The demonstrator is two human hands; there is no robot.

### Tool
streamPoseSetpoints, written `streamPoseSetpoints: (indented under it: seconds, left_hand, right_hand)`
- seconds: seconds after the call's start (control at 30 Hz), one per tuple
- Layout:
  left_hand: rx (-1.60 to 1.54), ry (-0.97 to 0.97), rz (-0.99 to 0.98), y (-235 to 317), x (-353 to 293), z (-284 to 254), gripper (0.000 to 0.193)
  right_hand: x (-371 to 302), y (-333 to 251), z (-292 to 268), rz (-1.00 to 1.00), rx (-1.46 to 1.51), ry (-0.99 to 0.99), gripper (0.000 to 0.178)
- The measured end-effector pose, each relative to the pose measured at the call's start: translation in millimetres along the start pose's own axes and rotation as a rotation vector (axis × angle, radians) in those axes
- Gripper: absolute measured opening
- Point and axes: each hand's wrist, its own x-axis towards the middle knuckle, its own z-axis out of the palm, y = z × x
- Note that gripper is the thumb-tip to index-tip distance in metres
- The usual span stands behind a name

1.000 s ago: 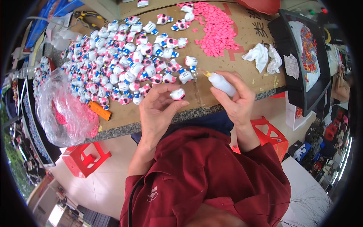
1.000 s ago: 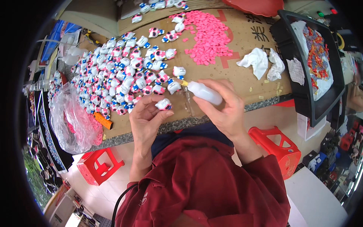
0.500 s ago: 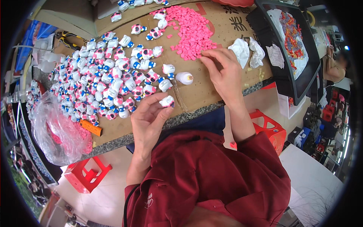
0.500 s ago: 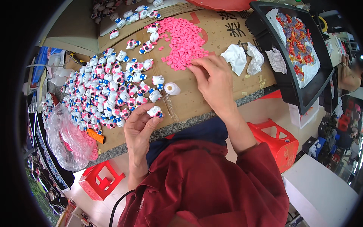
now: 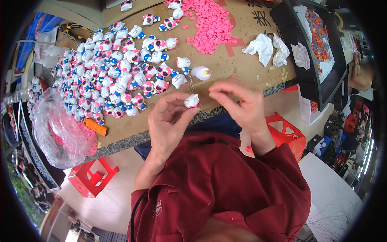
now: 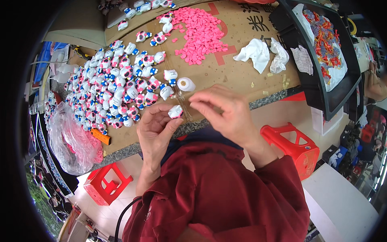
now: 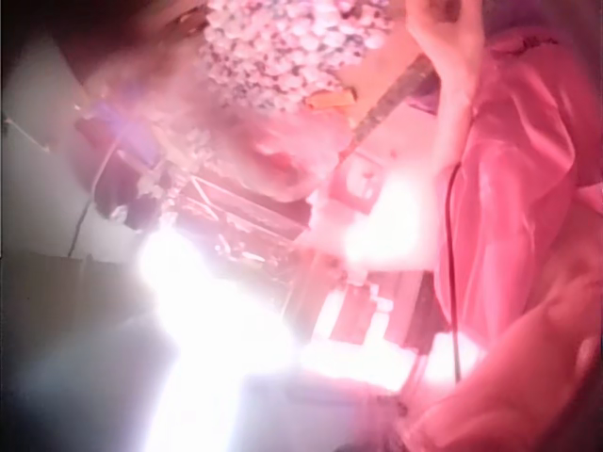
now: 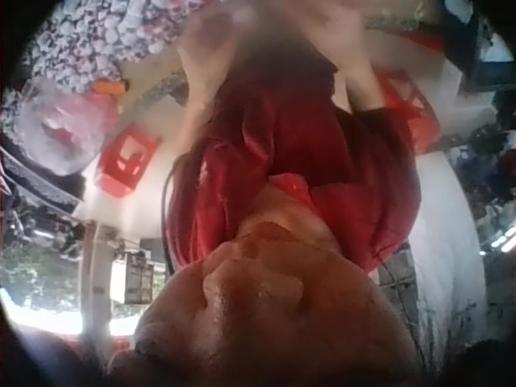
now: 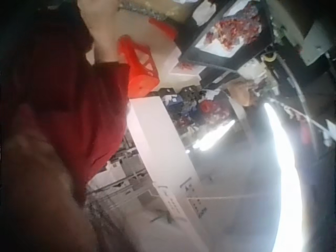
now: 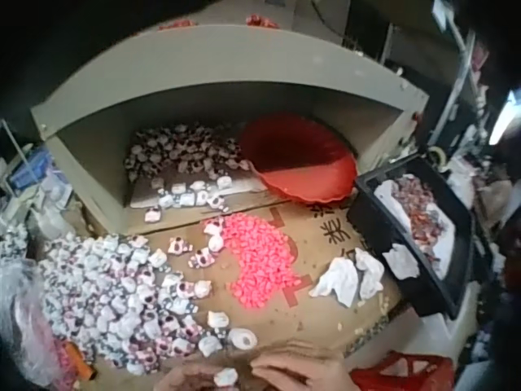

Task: The person assembles small plastic toy figures by hand, applying adhesive from a bottle to plastic parts and attaching them to the figures.

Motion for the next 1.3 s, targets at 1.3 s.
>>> streamPoseSetpoints:
  seconds: [1.3]
  left_hand:
    - [-0.010, -0.061, 0.048, 0.7, 3.6, -2.1, 0.029]
  right_hand:
    - [-6.5, 8.9, 25.0, -0.309, -0.006, 0.055, 0.019]
